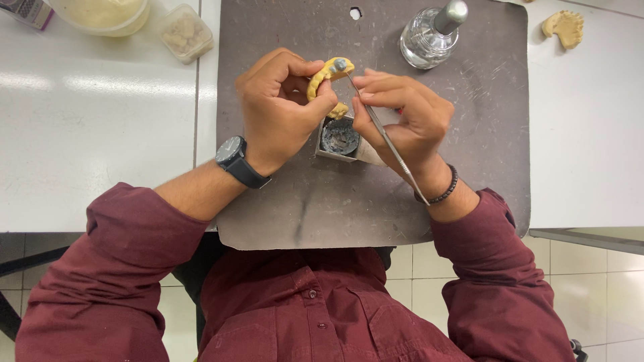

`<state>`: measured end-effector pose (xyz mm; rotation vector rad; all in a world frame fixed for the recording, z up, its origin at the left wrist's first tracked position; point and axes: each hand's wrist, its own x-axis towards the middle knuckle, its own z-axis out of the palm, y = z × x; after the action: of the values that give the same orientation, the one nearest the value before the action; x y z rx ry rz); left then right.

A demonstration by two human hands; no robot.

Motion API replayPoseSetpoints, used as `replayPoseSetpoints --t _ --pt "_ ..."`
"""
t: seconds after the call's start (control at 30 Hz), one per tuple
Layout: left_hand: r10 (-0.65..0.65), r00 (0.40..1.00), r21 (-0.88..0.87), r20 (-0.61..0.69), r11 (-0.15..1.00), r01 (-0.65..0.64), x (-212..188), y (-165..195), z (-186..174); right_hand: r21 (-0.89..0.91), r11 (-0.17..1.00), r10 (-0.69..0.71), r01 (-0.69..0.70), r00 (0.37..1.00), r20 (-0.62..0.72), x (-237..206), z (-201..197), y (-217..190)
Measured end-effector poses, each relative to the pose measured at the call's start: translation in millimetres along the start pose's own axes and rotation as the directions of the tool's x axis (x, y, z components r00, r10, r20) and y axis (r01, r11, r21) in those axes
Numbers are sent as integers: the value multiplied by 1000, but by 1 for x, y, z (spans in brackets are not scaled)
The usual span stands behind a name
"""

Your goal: The person holds a dental impression/denture model in one hand and uses a metal waxing instrument to apply and shape material onto the teeth area of the model, repeatedly dipping the tool into a small box of material and smoothing it over the model surface. A lighter sits on the bench nearby.

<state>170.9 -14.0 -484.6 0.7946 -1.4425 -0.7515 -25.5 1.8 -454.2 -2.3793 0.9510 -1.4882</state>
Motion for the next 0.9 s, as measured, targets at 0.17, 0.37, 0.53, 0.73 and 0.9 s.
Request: replayPoseSetpoints --t 0.17,0.37,0.53,0.73,0.9 --pt "40 999 91 -23 995 -38 -4 2 4 32 999 25 -25 1000 -1 -3 4 0" --pt "36 999 76 -20 997 -34 -3 1 4 202 970 140 -136 990 -7 -5 6 2" --pt "0 1000 30 -26 1000 1 -4 -1 4 92 989 120 -119 993 -3 -3 6 2" --pt "37 999 85 -13 996 -35 -5 0 3 37 999 37 -37 999 -13 -3 11 -2" --pt "49 999 123 -3 991 -48 -6 0 2 -30 999 31 -31 1000 -5 -3 13 -5"
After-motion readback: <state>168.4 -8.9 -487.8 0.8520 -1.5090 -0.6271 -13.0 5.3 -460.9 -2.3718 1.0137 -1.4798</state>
